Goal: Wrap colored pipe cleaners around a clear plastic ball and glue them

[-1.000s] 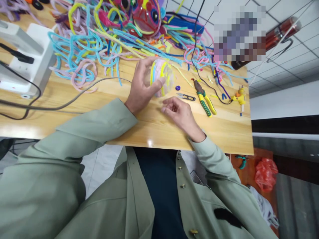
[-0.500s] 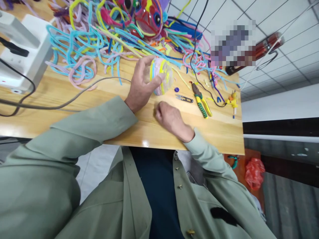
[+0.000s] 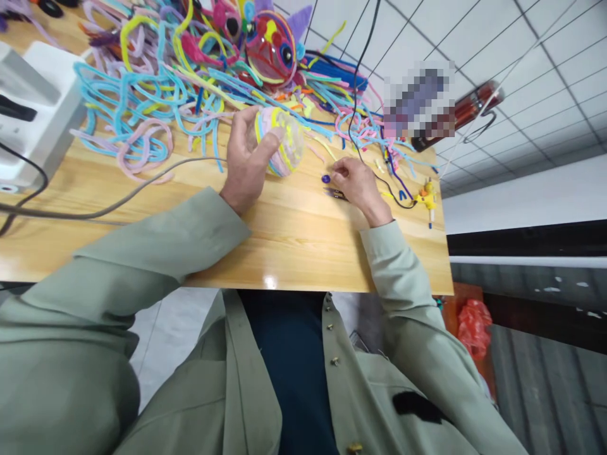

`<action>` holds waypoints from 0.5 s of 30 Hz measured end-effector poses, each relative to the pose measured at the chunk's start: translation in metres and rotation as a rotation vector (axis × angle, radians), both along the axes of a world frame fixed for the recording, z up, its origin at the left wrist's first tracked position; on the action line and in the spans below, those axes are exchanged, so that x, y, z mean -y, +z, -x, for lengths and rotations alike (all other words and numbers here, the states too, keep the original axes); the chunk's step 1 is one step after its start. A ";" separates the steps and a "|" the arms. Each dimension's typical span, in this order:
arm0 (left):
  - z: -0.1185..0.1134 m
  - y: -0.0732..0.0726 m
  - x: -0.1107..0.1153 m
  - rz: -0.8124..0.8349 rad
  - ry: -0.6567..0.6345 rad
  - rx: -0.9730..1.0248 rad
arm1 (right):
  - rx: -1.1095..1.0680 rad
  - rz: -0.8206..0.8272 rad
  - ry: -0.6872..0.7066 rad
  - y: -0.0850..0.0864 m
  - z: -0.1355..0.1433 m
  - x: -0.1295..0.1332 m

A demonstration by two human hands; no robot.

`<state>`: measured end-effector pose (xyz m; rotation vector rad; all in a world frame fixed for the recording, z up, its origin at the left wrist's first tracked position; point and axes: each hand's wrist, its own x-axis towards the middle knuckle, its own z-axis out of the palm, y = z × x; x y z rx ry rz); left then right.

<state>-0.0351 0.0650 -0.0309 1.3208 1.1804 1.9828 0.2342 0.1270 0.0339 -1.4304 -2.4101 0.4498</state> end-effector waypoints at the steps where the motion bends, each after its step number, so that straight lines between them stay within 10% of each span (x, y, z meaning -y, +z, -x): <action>1: -0.001 0.001 0.001 0.008 0.003 0.015 | 0.029 0.034 -0.003 -0.001 -0.001 -0.003; 15: -0.007 0.003 0.002 0.013 0.049 0.113 | 0.101 -0.083 -0.102 -0.010 0.043 -0.036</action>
